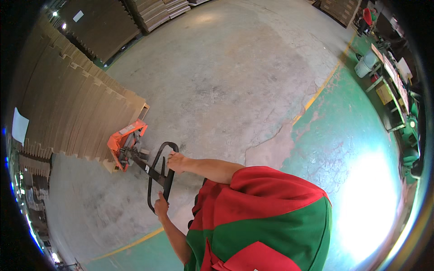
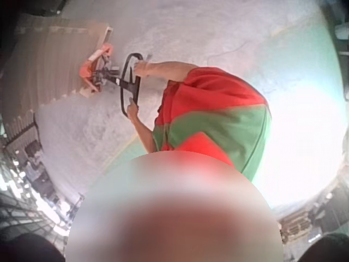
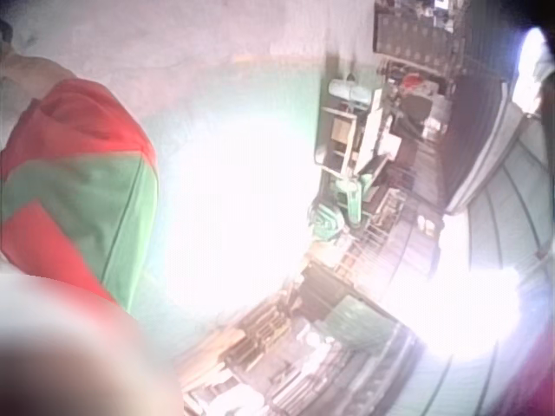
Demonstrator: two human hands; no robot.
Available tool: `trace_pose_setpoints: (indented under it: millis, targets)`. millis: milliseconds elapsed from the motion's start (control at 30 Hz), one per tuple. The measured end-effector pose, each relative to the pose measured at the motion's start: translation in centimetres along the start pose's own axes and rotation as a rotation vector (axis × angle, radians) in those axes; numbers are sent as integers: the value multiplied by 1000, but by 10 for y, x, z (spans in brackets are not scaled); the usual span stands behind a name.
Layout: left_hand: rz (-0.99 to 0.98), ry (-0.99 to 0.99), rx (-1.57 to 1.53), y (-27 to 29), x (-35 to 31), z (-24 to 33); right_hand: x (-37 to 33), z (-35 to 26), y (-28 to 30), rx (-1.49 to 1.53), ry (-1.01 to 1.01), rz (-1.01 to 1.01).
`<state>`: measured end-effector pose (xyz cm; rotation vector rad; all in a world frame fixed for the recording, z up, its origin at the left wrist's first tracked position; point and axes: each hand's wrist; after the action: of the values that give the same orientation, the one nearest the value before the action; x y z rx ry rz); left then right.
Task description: The person uses a manual pallet jack to move a stack of cardboard sheets across a warehouse floor, then places one sheet on a workbench and measures it with a tape measure.
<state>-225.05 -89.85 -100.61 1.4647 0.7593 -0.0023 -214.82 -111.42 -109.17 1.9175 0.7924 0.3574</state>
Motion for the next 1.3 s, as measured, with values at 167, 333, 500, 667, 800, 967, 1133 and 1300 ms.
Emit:
trace_pose_setpoints:
  millis: [167, 333, 500, 667, 800, 967, 1133, 1300]
  targets:
    - [-34, -103, 14, 94, -358, 90, -344, -62, 217, -3, -107, 11]
    - [-50, -89, 104, 297, -326, -62, -208, -246, 358, -46, -102, 45]
    - [-39, -237, 86, 596, -52, -349, 165, -503, 453, -73, -228, 195]
    - [3, -414, 182, 904, 278, -739, 631, -842, 508, 12, -323, 109]
    - [-11, -332, 97, 1127, 553, -1103, 1054, -1135, 498, 40, -294, 149]
    - [-26, -235, 53, 1355, 856, -1521, 1536, -1450, 475, -15, -159, 133]
    - [-15, -122, 0, 1467, 1026, -1806, 1829, -1667, 446, 5, -43, 20]
    - [40, -93, -42, 1429, 991, -1855, 1817, -1709, 425, -31, -1, -78]
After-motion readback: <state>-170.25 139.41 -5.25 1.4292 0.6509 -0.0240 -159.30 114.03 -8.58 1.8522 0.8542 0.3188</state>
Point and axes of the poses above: each hand's wrist, its own x-axis towards the middle knuckle, its own y-axis out of the back of the hand, z = x × y, and after that the axes turned 5 degrees about x, right-handed
